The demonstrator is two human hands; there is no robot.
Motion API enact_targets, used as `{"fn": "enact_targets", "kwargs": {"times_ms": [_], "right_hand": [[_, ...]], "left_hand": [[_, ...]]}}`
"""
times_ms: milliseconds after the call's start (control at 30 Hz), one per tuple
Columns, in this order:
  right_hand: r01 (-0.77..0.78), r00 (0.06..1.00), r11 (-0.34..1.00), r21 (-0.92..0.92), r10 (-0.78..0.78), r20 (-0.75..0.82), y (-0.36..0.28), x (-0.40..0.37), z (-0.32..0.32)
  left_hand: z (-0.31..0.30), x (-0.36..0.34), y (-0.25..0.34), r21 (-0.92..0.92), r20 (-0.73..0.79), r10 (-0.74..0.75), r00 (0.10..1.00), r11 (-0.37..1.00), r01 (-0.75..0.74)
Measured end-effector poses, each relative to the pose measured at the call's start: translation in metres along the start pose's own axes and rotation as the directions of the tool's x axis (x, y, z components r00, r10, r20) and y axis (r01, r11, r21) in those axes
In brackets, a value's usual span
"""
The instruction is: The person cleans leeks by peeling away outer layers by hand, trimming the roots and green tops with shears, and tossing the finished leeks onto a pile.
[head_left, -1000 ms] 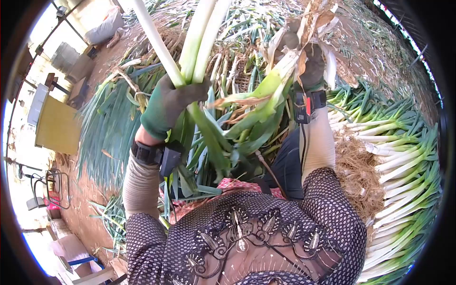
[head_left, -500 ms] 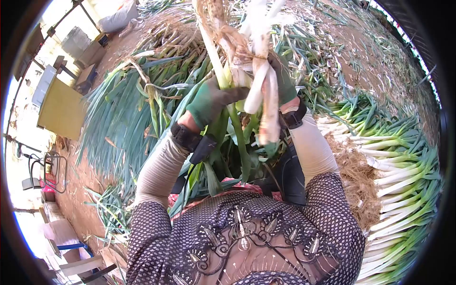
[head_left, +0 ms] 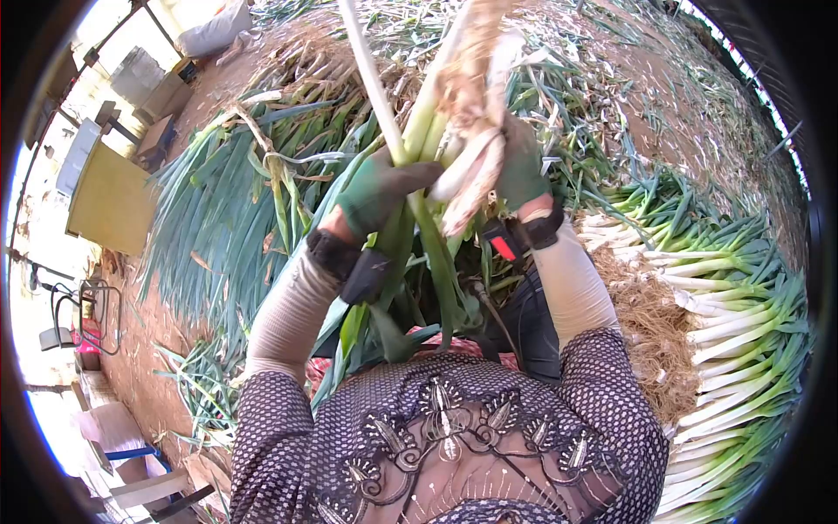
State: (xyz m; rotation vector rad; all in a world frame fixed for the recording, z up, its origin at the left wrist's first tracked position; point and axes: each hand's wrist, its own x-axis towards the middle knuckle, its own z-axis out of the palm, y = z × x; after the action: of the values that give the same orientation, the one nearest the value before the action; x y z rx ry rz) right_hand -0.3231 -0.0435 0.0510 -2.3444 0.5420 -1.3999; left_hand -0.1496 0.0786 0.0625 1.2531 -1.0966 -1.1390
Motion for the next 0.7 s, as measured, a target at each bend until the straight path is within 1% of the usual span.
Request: {"fn": "enact_targets", "kwargs": {"times_ms": [33, 67, 100, 167, 200, 233, 300, 333, 367, 400, 433, 500, 533, 567, 600, 633, 700], "right_hand": [[-0.491, 0.871, 0.788, 0.372, 0.455, 0.186, 0.006, 0.002, -0.01], [-0.437, 0.897, 0.5, 0.748, 0.299, 0.325, 0.029, 0.006, -0.019], [-0.401, 0.907, 0.276, 0.873, 0.256, 0.335, 0.042, 0.001, -0.023], [-0.169, 0.923, 0.185, 0.968, 0.374, 0.09, 0.059, -0.014, -0.012], [-0.098, 0.908, 0.169, 0.981, 0.419, 0.019, 0.05, -0.014, -0.004], [-0.373, 0.897, 0.429, 0.823, 0.395, 0.201, 0.046, -0.008, -0.016], [-0.546, 0.824, 0.492, 0.678, 0.462, 0.329, 0.026, 0.001, -0.02], [-0.572, 0.813, 0.508, 0.644, 0.452, 0.366, 0.02, -0.001, -0.018], [-0.559, 0.827, 0.519, 0.646, 0.408, 0.387, 0.014, -0.004, -0.011], [-0.523, 0.852, 0.533, 0.665, 0.348, 0.391, 0.008, -0.007, -0.011], [-0.474, 0.881, 0.562, 0.678, 0.289, 0.376, 0.006, -0.008, -0.009], [-0.377, 0.924, 0.619, 0.689, 0.208, 0.319, -0.006, -0.005, -0.011], [-0.334, 0.94, 0.66, 0.673, 0.182, 0.287, -0.016, -0.004, -0.012], [-0.289, 0.955, 0.71, 0.643, 0.163, 0.249, -0.025, 0.001, -0.013], [-0.245, 0.966, 0.766, 0.594, 0.144, 0.213, -0.03, 0.007, -0.016], [-0.199, 0.977, 0.828, 0.525, 0.127, 0.17, -0.035, 0.01, -0.017], [-0.109, 0.991, 0.938, 0.33, 0.075, 0.113, -0.033, 0.015, -0.016]], "left_hand": [[-0.007, -0.006, 0.003, 0.076, 0.03, -0.064, 0.998, 0.995, 0.061], [-0.012, -0.013, 0.005, 0.063, 0.046, -0.04, 0.998, 0.997, 0.037], [-0.015, -0.017, 0.006, 0.051, 0.063, -0.018, 0.998, 0.999, 0.015], [-0.022, -0.011, 0.005, 0.041, 0.022, -0.016, 1.0, 0.999, 0.015], [-0.023, -0.01, 0.005, 0.035, -0.001, -0.016, 1.0, 0.999, 0.016], [-0.021, -0.007, 0.006, 0.038, 0.01, 0.016, 1.0, 0.999, -0.016], [-0.01, 0.001, 0.013, 0.045, 0.039, 0.09, 0.995, 0.995, -0.091], [0.0, -0.007, 0.028, -0.025, 0.115, 0.031, 0.993, 0.999, -0.029], [-0.004, -0.002, 0.019, 0.101, 0.155, 0.112, 0.981, 0.987, -0.128], [-0.002, -0.005, 0.019, 0.041, 0.147, 0.099, 0.984, 0.993, -0.107], [0.005, -0.006, 0.018, -0.024, 0.17, 0.104, 0.98, 0.995, -0.101], [0.012, 0.002, 0.001, -0.051, 0.147, 0.114, 0.983, 0.993, -0.108], [0.02, -0.003, 0.004, -0.139, 0.149, 0.116, 0.982, 0.986, -0.095], [0.029, -0.004, 0.007, -0.206, 0.14, 0.142, 0.98, 0.972, -0.112], [0.015, 0.007, -0.012, -0.145, 0.227, 0.115, 0.967, 0.986, -0.083], [0.01, 0.008, -0.017, -0.152, 0.259, 0.042, 0.965, 0.988, -0.003], [0.025, -0.001, 0.0, -0.2, 0.254, 0.002, 0.967, 0.979, 0.05]]}}
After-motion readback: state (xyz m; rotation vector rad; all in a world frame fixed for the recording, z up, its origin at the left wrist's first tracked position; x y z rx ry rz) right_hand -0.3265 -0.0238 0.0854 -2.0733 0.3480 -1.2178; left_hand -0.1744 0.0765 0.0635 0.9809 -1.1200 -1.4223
